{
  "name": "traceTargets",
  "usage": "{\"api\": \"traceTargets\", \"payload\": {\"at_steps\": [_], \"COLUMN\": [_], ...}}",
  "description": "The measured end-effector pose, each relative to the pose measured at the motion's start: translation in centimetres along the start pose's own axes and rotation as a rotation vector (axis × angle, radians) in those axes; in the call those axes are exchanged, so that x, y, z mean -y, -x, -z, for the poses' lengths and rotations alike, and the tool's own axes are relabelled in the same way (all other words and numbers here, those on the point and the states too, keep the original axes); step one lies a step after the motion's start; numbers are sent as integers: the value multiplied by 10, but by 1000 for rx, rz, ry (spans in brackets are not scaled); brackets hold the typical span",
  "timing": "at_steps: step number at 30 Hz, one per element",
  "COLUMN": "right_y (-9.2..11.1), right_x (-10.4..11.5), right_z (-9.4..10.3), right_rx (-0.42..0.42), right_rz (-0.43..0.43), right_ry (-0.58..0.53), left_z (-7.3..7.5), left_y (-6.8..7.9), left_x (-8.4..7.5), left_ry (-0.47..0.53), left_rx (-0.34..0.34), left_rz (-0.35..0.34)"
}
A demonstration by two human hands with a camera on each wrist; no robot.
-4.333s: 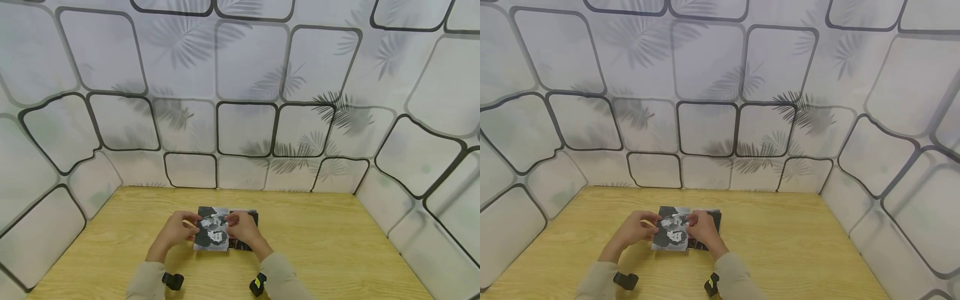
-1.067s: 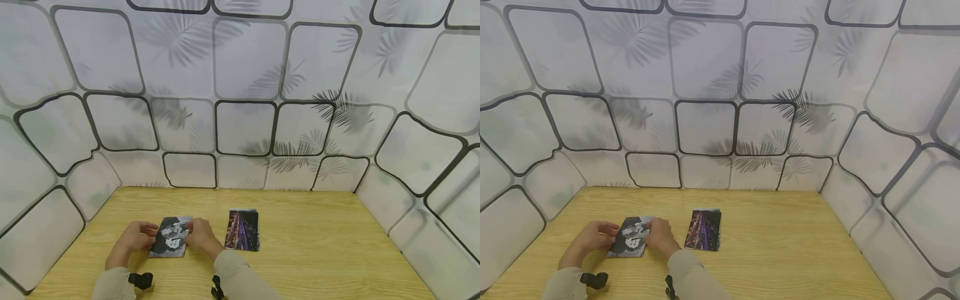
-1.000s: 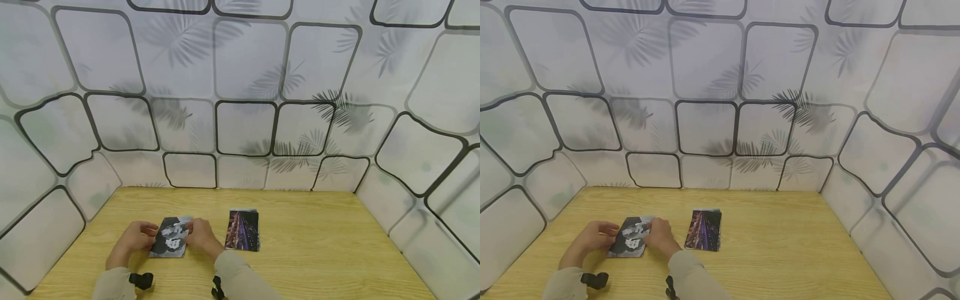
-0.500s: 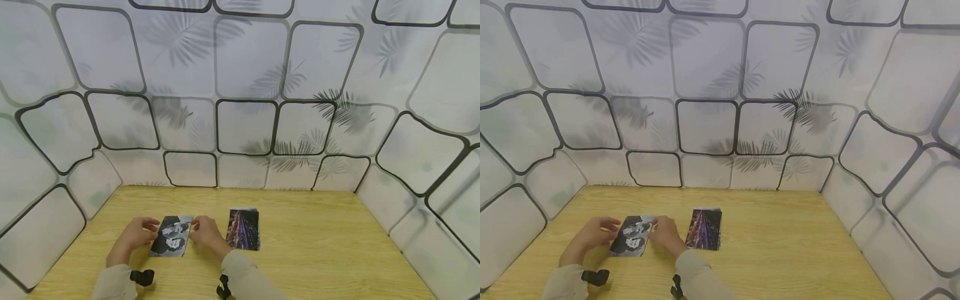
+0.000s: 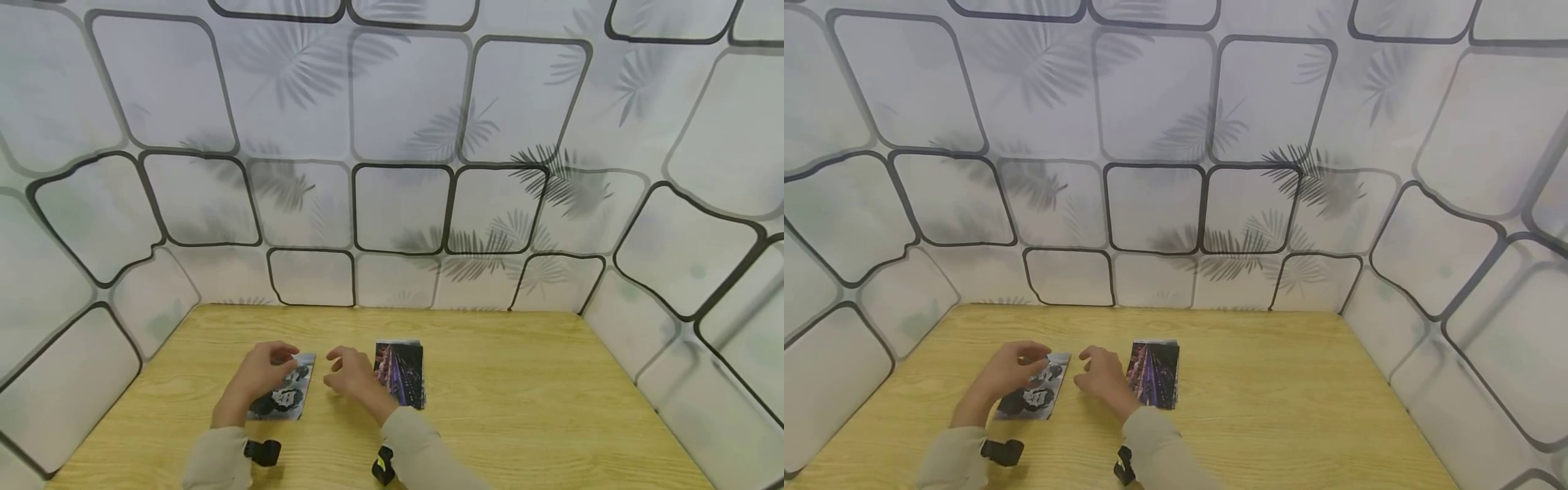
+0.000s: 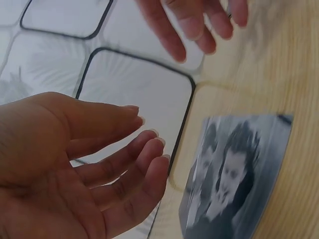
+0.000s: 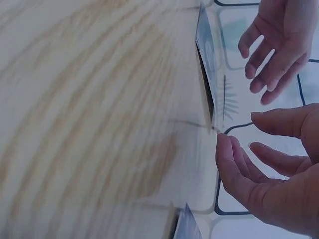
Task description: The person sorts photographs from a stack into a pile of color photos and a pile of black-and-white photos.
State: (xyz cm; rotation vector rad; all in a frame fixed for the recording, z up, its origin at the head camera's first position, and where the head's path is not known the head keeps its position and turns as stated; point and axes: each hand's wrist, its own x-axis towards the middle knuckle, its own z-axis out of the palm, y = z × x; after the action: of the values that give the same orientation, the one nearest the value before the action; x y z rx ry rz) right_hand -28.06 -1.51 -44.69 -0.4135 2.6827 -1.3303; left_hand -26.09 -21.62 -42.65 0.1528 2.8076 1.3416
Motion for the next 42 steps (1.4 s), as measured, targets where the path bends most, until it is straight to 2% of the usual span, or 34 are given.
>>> {"api": "traceTargets", "payload": {"at_steps": [5,10,19,32,38,42], "right_y": [5,11,18,25,30,32], "right_x": [-7,-17,-37,-58,-61,-61], "right_z": [17,31,51,67,75,80], "right_rx": [-7,-5,-15,-44,-37,-48], "right_rz": [10,2,24,67,6,-21], "right_ry": [9,13,59,75,7,10], "left_z": [-20,-35,-63,-87,-98,-101], "left_y": [-3,-4,-10,-16,-18,-18], "left_x": [-14,-28,-32,-43,-47,-48], "left_ry": [0,52,77,39,31,40], "left_rx": [-10,-10,-23,-7,-1,18], "left_rz": [-39,-54,-78,-105,-152,-171]}}
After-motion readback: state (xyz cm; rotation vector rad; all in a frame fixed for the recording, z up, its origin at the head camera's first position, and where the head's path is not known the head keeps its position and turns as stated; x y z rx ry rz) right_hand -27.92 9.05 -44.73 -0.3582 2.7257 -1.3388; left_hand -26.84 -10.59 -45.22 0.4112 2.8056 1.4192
